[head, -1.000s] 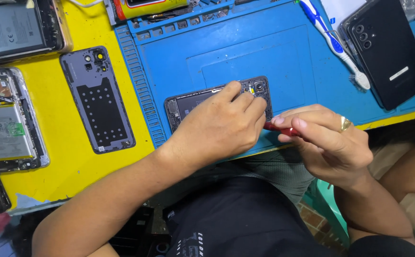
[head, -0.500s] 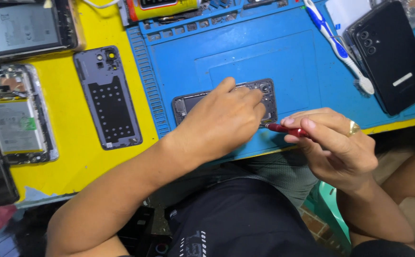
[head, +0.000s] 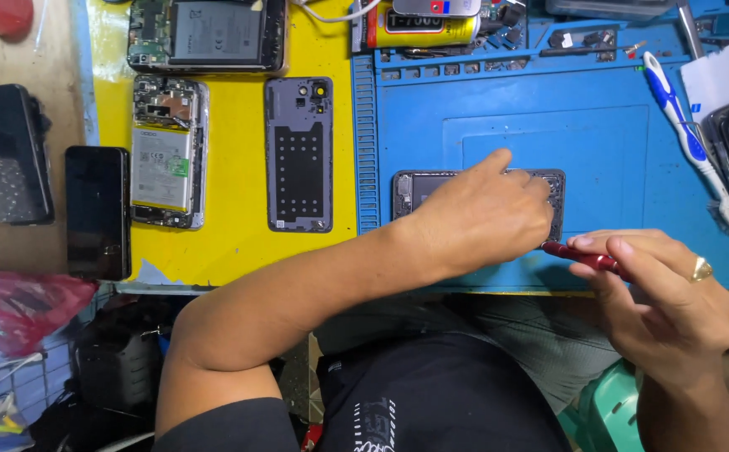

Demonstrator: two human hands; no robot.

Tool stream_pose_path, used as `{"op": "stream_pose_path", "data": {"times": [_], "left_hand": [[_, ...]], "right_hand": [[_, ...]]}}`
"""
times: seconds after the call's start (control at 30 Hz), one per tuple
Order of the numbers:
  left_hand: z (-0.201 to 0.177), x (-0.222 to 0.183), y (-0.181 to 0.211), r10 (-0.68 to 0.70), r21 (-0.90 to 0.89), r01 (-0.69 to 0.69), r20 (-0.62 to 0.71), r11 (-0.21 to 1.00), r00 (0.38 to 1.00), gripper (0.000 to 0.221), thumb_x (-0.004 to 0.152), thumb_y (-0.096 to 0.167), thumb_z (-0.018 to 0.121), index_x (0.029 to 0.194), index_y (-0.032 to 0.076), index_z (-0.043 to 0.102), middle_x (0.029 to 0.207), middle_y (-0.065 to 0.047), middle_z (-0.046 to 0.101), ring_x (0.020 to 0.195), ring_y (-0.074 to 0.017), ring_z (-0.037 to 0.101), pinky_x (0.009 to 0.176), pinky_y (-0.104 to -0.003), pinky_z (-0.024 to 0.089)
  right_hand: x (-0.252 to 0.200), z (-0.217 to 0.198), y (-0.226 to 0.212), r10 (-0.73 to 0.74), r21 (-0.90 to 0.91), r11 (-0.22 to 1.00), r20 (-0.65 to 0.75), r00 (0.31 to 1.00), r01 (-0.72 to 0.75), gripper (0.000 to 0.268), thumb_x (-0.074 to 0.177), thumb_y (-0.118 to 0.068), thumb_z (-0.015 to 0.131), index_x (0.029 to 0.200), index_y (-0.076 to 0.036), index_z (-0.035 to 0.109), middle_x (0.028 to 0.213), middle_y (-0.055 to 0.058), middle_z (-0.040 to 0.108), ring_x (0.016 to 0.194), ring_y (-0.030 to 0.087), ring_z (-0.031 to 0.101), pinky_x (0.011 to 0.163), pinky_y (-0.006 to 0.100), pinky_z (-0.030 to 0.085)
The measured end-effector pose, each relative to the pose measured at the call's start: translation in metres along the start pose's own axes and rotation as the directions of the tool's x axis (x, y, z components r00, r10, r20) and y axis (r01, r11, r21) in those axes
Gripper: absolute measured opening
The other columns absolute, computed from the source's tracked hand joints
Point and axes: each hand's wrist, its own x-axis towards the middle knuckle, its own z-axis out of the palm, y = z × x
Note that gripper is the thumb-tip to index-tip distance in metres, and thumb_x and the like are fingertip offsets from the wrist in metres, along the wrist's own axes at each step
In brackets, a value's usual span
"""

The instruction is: A person is disassembling a smartphone on a repair bench, using a screwdriver to remove internal screws and prying out components.

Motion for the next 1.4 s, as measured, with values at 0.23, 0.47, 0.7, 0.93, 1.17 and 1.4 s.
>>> {"op": "stream_pose_path", "data": {"times": [0.23, 0.47, 0.7, 0.93, 1.17, 1.4], "left_hand": [[-0.019, -0.008, 0.000, 0.114, 0.107, -0.099, -0.140, 0.989, 0.984, 0.020, 0.088, 0.013, 0.064, 0.072, 0.022, 0.072, 0.078, -0.003, 0.068, 0.068, -0.0251, 0.066, 0.073, -0.039, 0.046], [-0.015, -0.011, 0.011, 0.118, 0.143, -0.087, -0.225, 0.986, 0.967, 0.021, 0.088, 0.011, 0.062, 0.070, 0.019, 0.070, 0.072, -0.004, 0.062, 0.063, -0.0253, 0.061, 0.065, -0.039, 0.043], [0.003, -0.006, 0.016, 0.052, 0.166, -0.020, -0.194, 0.986, 0.980, 0.022, 0.092, 0.012, 0.058, 0.075, 0.017, 0.072, 0.074, -0.005, 0.061, 0.061, -0.0252, 0.061, 0.059, -0.039, 0.041], [-0.024, -0.039, -0.029, 0.005, 0.038, -0.001, -0.111, 0.999, 0.994, 0.011, 0.085, 0.008, 0.066, 0.080, 0.018, 0.065, 0.081, -0.003, 0.062, 0.071, -0.0240, 0.060, 0.064, -0.040, 0.041], [-0.105, -0.143, -0.091, -0.550, 0.084, 0.544, 0.061, 0.835, 0.833, 0.010, 0.097, 0.018, 0.067, 0.090, 0.011, 0.068, 0.093, -0.004, 0.068, 0.073, -0.0214, 0.059, 0.076, -0.043, 0.049], [-0.109, -0.174, -0.091, -0.451, 0.206, 0.444, -0.013, 0.872, 0.893, 0.010, 0.097, 0.010, 0.078, 0.106, 0.006, 0.082, 0.098, -0.007, 0.073, 0.088, -0.0259, 0.066, 0.082, -0.044, 0.046]], "right_hand": [[-0.003, -0.001, 0.001, 0.003, -0.022, 1.000, -0.001, 1.000, -0.003, 0.034, 0.101, 0.014, 0.066, 0.131, 0.008, 0.052, 0.109, 0.034, 0.067, 0.098, 0.040, 0.074, 0.087, 0.041, 0.066], [0.001, -0.002, -0.002, -0.009, -0.050, 0.999, 0.020, 1.000, 0.010, 0.043, 0.095, 0.009, 0.076, 0.131, 0.006, 0.054, 0.111, 0.032, 0.069, 0.099, 0.039, 0.073, 0.093, 0.045, 0.063], [-0.005, -0.003, 0.006, -0.016, -0.048, 0.999, 0.025, 1.000, 0.017, 0.029, 0.091, 0.009, 0.080, 0.114, 0.005, 0.063, 0.106, 0.026, 0.065, 0.094, 0.038, 0.073, 0.088, 0.045, 0.061], [-0.005, -0.002, 0.008, 0.012, -0.002, 1.000, 0.018, 1.000, -0.012, 0.036, 0.086, 0.002, 0.084, 0.114, 0.002, 0.062, 0.111, 0.026, 0.064, 0.100, 0.039, 0.072, 0.094, 0.046, 0.066], [0.014, 0.002, -0.004, 0.057, 0.172, 0.982, 0.115, 0.992, -0.077, 0.045, 0.102, 0.020, 0.047, 0.144, 0.004, 0.044, 0.124, 0.033, 0.068, 0.118, 0.042, 0.076, 0.102, 0.040, 0.068], [0.022, -0.002, -0.001, 0.041, 0.183, 0.982, 0.064, 0.997, -0.052, 0.017, 0.094, 0.016, 0.059, 0.110, 0.009, 0.061, 0.103, 0.023, 0.066, 0.095, 0.036, 0.075, 0.090, 0.044, 0.069]]}}
